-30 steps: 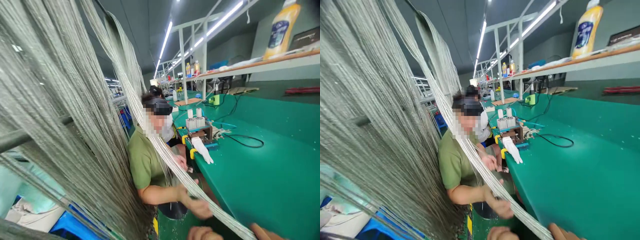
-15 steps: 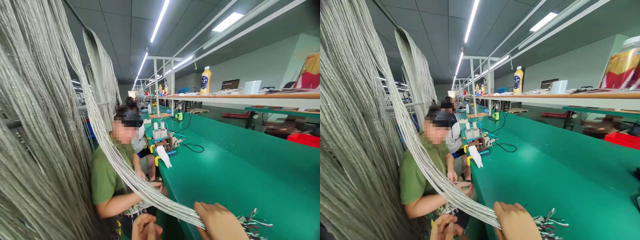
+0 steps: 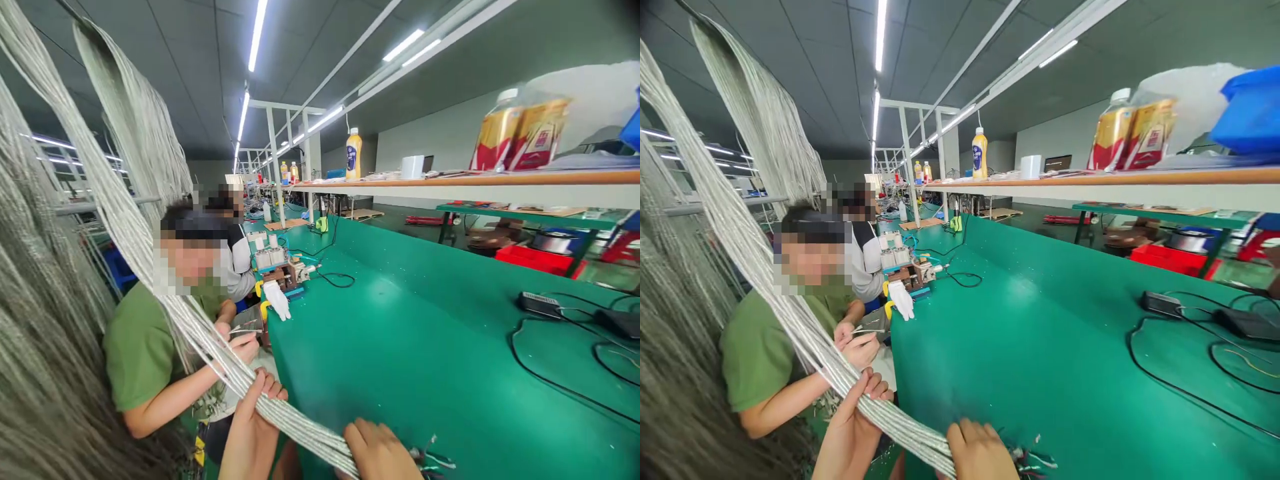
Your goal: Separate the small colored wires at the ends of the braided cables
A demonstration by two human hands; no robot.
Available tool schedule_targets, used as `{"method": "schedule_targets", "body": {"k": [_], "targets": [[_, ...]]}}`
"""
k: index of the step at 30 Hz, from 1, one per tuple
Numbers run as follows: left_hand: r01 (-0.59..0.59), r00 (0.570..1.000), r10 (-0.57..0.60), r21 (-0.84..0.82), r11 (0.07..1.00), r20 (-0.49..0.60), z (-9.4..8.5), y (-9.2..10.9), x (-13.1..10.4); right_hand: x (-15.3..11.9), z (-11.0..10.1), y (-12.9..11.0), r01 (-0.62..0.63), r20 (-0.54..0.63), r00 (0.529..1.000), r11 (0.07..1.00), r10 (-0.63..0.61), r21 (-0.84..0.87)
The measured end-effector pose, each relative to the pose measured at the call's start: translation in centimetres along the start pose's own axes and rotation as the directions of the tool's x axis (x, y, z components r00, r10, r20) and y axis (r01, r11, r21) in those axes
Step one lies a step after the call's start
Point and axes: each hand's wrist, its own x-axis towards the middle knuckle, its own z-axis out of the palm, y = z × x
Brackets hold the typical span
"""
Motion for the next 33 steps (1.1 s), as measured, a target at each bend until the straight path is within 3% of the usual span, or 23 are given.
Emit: {"method": "schedule_targets", "body": {"k": [3, 6, 11, 15, 20, 23, 25, 28, 30, 33], "targets": [[0.025, 0.998, -0.023, 0.038, 0.999, -0.055, 0.2, -3.0, -0.5, -1.4, -2.3, 0.7, -0.025, -0.036, 0.999, 0.988, 0.031, 0.152], [0.130, 0.979, -0.119, 0.063, 0.989, -0.165, -0.1, -6.0, -1.0, -1.9, -4.1, 1.7, -0.054, -0.011, 0.998, 0.951, 0.060, 0.305], [0.209, 0.951, -0.155, 0.187, 0.960, -0.267, -0.6, -8.2, -1.5, -1.1, -4.2, 2.3, -0.137, 0.050, 0.990, 0.884, 0.128, 0.446], [0.240, 0.953, -0.190, 0.206, 0.949, -0.234, -1.2, -8.2, -1.9, -0.1, -3.6, 2.0, -0.168, 0.017, 0.983, 0.867, 0.181, 0.469], [0.191, 0.981, -0.180, 0.285, 0.939, -0.064, -2.3, -8.4, -2.3, 0.6, -4.3, 2.1, -0.102, -0.057, 0.989, 0.919, 0.134, 0.381], [0.177, 0.983, -0.180, 0.350, 0.920, -0.024, -2.4, -8.4, -2.4, 1.2, -4.7, 2.3, -0.078, -0.119, 0.982, 0.890, 0.146, 0.450], [0.178, 0.982, -0.189, 0.344, 0.922, -0.001, -2.1, -8.4, -2.2, 1.8, -4.8, 2.3, -0.126, -0.098, 0.967, 0.779, 0.234, 0.614], [0.157, 0.987, -0.162, 0.227, 0.961, 0.003, -1.7, -8.7, -1.9, 2.8, -4.4, 2.1, -0.251, 0.127, 0.933, 0.358, 0.336, 0.899], [0.135, 0.991, -0.134, 0.151, 0.979, -0.011, -1.8, -9.5, -1.6, 3.0, -3.8, 2.0, -0.281, 0.222, 0.916, 0.137, 0.335, 0.950], [0.128, 0.992, -0.126, 0.197, 0.972, -0.020, -2.8, -11.3, -0.4, 2.6, -2.0, 2.1, -0.271, 0.226, 0.916, 0.095, 0.332, 0.958]]}}
